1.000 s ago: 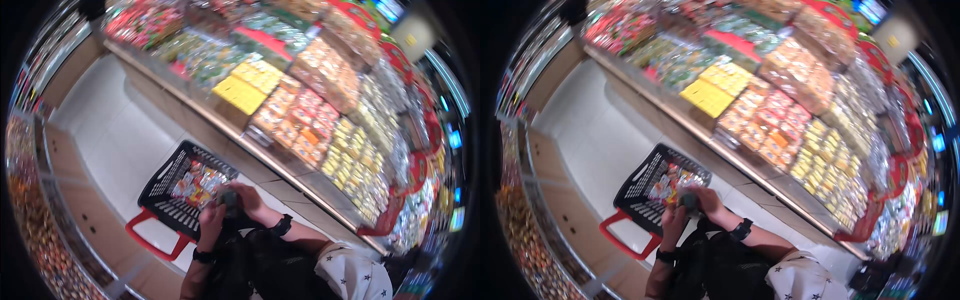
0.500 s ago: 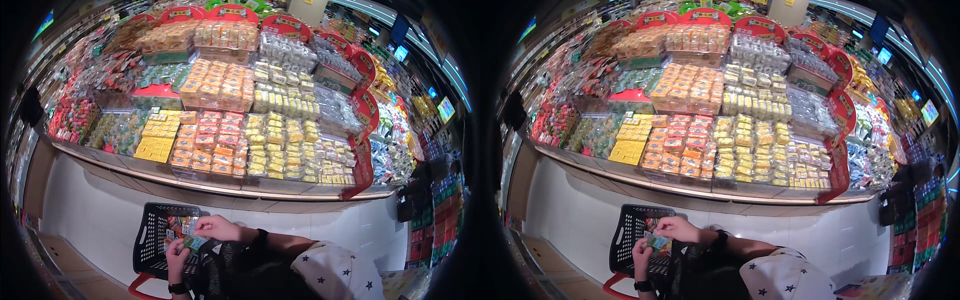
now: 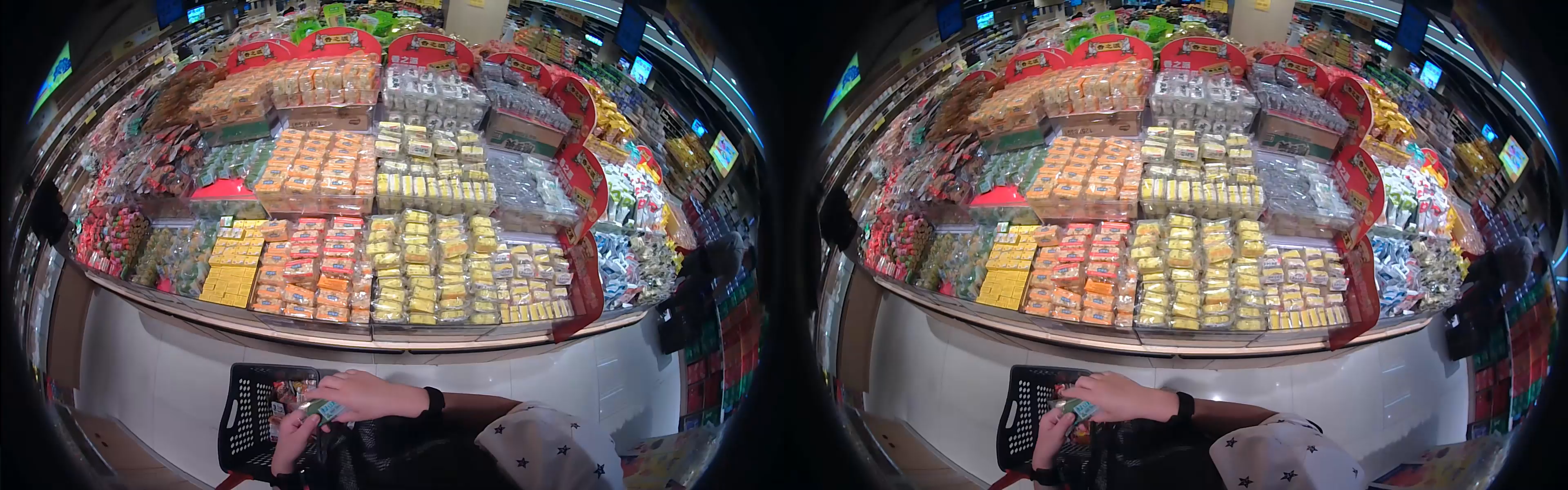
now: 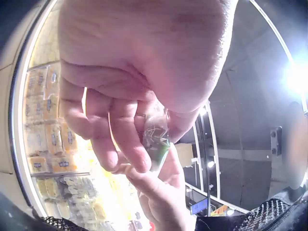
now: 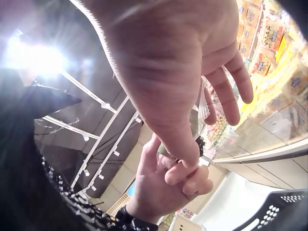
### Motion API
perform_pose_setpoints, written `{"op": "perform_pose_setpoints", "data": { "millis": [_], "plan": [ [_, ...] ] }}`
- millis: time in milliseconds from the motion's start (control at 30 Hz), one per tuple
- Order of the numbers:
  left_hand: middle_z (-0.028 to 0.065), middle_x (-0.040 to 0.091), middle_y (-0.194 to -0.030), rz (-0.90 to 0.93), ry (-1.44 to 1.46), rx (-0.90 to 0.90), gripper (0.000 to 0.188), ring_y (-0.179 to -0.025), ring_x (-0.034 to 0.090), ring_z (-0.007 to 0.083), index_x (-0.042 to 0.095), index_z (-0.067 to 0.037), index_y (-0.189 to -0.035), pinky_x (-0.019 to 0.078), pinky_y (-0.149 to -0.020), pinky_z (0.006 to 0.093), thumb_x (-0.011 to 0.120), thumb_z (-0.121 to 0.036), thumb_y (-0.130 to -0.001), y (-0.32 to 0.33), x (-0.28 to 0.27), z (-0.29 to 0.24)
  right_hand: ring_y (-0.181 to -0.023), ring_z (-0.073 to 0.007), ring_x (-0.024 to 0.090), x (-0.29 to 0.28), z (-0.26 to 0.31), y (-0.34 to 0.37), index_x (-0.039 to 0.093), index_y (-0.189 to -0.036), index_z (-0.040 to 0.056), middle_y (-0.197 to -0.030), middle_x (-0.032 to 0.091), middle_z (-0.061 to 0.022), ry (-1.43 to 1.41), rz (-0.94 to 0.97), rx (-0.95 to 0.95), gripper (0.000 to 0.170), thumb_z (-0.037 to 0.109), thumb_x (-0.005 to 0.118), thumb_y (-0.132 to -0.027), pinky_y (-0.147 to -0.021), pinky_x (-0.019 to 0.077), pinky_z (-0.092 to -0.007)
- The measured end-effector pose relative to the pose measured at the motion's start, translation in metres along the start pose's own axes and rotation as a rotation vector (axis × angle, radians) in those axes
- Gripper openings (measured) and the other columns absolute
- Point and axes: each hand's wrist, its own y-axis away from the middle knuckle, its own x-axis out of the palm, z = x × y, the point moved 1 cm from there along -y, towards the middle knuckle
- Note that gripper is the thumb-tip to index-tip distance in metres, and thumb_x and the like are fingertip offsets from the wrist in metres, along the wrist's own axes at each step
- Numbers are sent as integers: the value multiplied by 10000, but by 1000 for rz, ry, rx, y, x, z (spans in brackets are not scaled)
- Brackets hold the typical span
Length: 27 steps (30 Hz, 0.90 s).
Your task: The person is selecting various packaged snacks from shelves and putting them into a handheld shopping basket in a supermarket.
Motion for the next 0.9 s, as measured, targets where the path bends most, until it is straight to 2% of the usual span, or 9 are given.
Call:
{"op": "perform_pose_setpoints", "data": {
  "millis": [167, 233, 367, 433, 467, 500, 633, 767, 900],
  "plan": [
    [40, 627, -777, 20, -233, 127, 145, -731, 575, 101, 608, 14, -920, 442, -673, 233, 551, -92, -840, 18, 40, -41, -918, -297, 558, -19, -1, 32, 463, -1171, 110, -1026, 547, -100, -123, -124, 43, 565, 196, 706, -669, -760, 449, -367],
    [72, 624, -753, -89, -483, 444, 91, -689, 589, 164, 624, 5, -847, 449, -647, 264, 588, -53, -787, 27, 48, -93, -919, -292, 567, -42, -6, 43, 517, -1120, 89, -1040, 555, -129, -287, -291, 111, 498, 264, 717, -699, -786, 455, -341],
    [92, 604, -716, 94, -357, 882, 55, -650, 581, 243, 618, 16, -759, 446, -590, 306, 619, -36, -738, 70, 78, -167, -933, -247, 559, -54, -17, 56, 510, -1136, 71, -1029, 548, -116, -235, -261, 272, 529, 247, 723, -686, -811, 444, -303],
    [192, 561, -746, 595, -184, 1293, 229, -627, 580, 273, 575, 51, -744, 454, -585, 357, 469, -106, -872, 81, 88, -217, -914, -245, 568, -68, -30, 54, 509, -1127, 43, -1021, 556, -122, -213, -357, 235, 541, 221, 738, -670, -794, 455, -295],
    [61, 617, -706, 485, -212, 1322, 360, -603, 608, 181, 625, -39, -710, 433, -558, 272, 400, -212, -931, 84, 96, -221, -905, -249, 571, -71, -31, 52, 507, -1120, 32, -1009, 561, -127, -220, -375, 223, 543, 205, 744, -663, -783, 459, -294],
    [41, 609, -704, 435, 63, 1305, 301, -598, 608, 185, 597, -54, -712, 433, -557, 271, 415, -181, -916, 96, 113, -230, -895, -252, 575, -71, -30, 51, 506, -1113, 21, -998, 566, -132, -227, -393, 211, 545, 189, 749, -655, -772, 464, -294],
    [5, 561, -696, 47, -97, 1144, 87, -604, 513, 143, 601, -93, -740, 371, -503, 249, 601, -163, -792, 142, 126, -227, -891, -255, 573, -64, -20, 41, 514, -1089, 22, -972, 570, -137, -92, -346, 79, 530, 176, 754, -642, -771, 462, -305],
    [-17, 559, -719, -94, 33, 1138, 18, -613, 501, 126, 589, -110, -786, 377, -545, 245, 590, -123, -774, 156, 126, -218, -849, -236, 582, -52, -13, 26, 525, -1076, 20, -960, 578, -115, -56, -304, 52, 540, 145, 780, -617, -747, 474, -296],
    [-31, 565, -737, 84, -135, 1217, 33, -602, 488, 125, 592, -125, -806, 376, -555, 249, 590, -115, -774, 159, 105, -221, -864, -249, 576, -46, -4, 17, 519, -1086, 72, -952, 576, -115, -150, -279, 53, 522, 163, 776, -640, -757, 463, -315]
  ]
}}
